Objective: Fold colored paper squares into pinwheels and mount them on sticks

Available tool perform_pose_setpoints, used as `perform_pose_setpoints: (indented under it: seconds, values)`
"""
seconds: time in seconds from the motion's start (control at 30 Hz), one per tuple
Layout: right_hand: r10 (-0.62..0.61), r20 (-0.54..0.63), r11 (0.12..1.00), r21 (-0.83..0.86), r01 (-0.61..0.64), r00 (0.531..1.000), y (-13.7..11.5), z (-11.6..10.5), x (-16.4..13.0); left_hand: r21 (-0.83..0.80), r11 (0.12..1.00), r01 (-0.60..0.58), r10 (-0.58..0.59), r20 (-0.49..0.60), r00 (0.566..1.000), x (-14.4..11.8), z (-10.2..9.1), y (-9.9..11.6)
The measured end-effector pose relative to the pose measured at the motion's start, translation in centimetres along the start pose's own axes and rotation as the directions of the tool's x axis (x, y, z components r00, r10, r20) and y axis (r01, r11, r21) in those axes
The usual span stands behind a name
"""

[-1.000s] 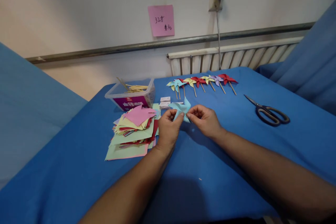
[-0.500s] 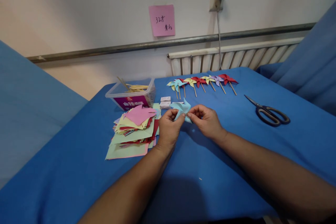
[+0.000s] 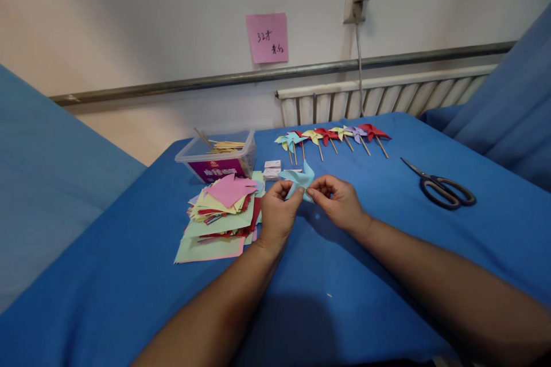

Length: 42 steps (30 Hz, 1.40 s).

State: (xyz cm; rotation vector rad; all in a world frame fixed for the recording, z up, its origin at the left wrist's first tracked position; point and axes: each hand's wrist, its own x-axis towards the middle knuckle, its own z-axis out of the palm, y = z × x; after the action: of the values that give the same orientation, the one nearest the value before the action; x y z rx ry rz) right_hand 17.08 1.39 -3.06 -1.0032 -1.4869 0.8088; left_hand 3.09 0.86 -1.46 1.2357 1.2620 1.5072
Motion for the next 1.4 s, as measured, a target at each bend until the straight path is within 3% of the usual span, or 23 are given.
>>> perform_pose_setpoints:
  seconds: [0.33,0.7,0.93,1.23,1.4]
  values:
    - [0.002,-0.012,1.000,0.003,-0.002,1.000,-0.2,0.1,-0.1,0.045,0.998,-0.053,0.053,0.000,0.999,-0.2,0.1,0.3]
    - [0.018,-0.018,0.999,0.030,-0.017,1.000,-0.9,0.2,-0.2,0.269,0.946,-0.183,0.186,0.015,0.982,-0.7,0.0,0.8]
    - [-0.144,-0.091,0.989,-0.034,0.142,0.985,-0.9,0.3,0.0,0.242,0.952,-0.186,0.181,0.041,0.983,-0.8,0.0,0.6]
    - [0.106,-0.049,0.975,0.201,-0.094,0.993,-0.4,1.1,-0.1,0.144,0.982,-0.121,0.121,0.011,0.993,-0.6,0.0,0.3]
    - [0.164,-0.053,0.910,0.393,-0.130,0.985,-0.5,1.4,0.0,0.135,0.983,-0.122,0.121,0.015,0.993,-0.6,-0.1,0.2]
